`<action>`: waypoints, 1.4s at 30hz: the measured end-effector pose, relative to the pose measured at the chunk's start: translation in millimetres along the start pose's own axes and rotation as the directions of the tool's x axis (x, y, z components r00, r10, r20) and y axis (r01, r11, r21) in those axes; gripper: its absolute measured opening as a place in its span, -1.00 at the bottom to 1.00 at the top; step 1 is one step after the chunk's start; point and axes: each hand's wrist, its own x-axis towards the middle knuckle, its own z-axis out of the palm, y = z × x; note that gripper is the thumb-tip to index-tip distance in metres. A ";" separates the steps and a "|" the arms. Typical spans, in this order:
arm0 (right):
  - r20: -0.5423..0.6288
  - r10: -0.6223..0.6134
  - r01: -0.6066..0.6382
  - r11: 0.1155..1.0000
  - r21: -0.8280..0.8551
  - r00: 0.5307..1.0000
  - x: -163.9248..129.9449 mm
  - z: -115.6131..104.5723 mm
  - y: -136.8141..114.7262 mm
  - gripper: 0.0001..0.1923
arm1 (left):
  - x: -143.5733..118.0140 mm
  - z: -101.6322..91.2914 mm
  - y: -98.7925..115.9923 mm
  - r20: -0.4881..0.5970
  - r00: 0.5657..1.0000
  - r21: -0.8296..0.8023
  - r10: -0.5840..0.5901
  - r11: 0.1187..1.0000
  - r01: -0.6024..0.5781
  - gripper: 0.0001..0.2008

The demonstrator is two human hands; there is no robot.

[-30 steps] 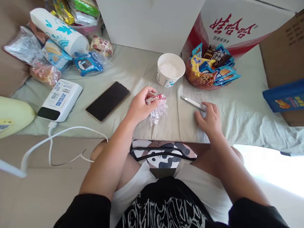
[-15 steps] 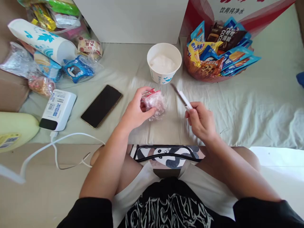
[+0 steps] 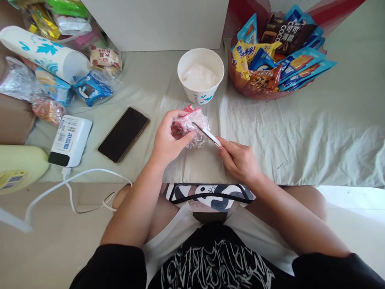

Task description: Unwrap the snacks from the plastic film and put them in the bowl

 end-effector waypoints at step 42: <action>-0.106 -0.204 0.209 0.977 0.036 0.973 5.1 -4.5 15.4 -0.57 | -15.4 -3.8 13.5 0.119 0.988 -0.209 -0.099 0.970 0.122 -0.85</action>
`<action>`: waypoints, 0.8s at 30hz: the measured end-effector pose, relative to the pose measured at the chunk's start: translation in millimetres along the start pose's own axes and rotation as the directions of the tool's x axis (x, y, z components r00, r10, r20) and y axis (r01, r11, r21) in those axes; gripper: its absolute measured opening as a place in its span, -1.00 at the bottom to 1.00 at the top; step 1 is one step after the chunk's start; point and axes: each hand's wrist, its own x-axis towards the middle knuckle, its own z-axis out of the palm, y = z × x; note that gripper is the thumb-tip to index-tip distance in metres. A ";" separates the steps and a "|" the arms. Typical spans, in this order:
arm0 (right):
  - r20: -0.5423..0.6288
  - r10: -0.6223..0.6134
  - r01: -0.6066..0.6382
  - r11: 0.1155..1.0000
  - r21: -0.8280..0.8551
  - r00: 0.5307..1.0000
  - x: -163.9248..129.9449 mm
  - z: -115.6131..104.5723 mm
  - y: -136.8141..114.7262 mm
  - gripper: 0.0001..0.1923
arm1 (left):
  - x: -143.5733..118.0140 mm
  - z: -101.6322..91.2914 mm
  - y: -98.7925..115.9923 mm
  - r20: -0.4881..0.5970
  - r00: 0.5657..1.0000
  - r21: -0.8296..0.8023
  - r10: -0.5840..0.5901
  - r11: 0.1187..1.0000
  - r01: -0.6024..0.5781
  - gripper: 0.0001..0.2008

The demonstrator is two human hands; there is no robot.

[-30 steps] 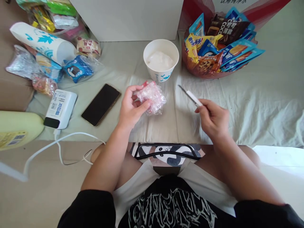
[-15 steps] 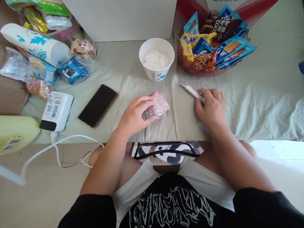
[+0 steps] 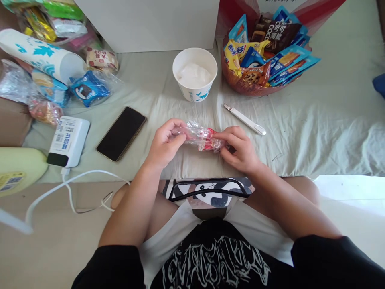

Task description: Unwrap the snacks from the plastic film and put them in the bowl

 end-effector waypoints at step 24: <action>-0.076 0.052 -0.071 0.958 -0.278 0.996 -9.8 -34.9 14.6 -0.85 | 3.5 -33.1 -5.4 0.140 0.955 0.691 0.261 0.665 -0.283 -0.82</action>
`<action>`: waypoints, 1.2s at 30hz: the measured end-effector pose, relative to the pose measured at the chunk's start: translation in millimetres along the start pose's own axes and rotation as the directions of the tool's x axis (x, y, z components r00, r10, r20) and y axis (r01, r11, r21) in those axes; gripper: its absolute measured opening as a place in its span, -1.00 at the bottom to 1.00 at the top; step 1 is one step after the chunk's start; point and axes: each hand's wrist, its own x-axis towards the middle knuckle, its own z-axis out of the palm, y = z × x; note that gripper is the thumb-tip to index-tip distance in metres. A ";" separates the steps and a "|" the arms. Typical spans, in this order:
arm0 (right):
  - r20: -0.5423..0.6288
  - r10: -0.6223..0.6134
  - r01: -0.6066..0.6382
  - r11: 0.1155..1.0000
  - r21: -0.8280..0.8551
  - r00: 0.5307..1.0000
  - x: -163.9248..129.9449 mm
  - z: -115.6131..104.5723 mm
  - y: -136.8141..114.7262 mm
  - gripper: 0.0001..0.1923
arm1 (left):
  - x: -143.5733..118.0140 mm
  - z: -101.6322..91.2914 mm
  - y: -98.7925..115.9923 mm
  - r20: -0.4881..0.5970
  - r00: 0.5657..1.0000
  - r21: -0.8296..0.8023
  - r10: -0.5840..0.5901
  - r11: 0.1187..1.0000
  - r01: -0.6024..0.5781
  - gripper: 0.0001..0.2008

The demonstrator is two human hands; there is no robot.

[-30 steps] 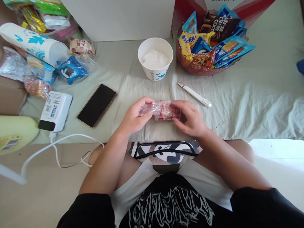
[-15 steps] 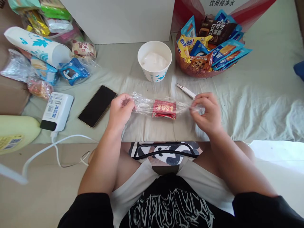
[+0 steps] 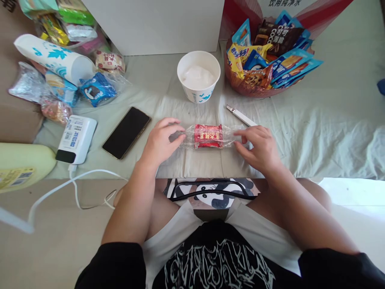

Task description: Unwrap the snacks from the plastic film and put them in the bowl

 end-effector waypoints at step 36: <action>0.068 -0.233 0.234 0.972 -0.004 0.970 -5.0 23.8 -45.0 -0.67 | 5.0 2.4 30.3 0.279 0.954 -0.302 -0.108 0.934 0.194 -0.69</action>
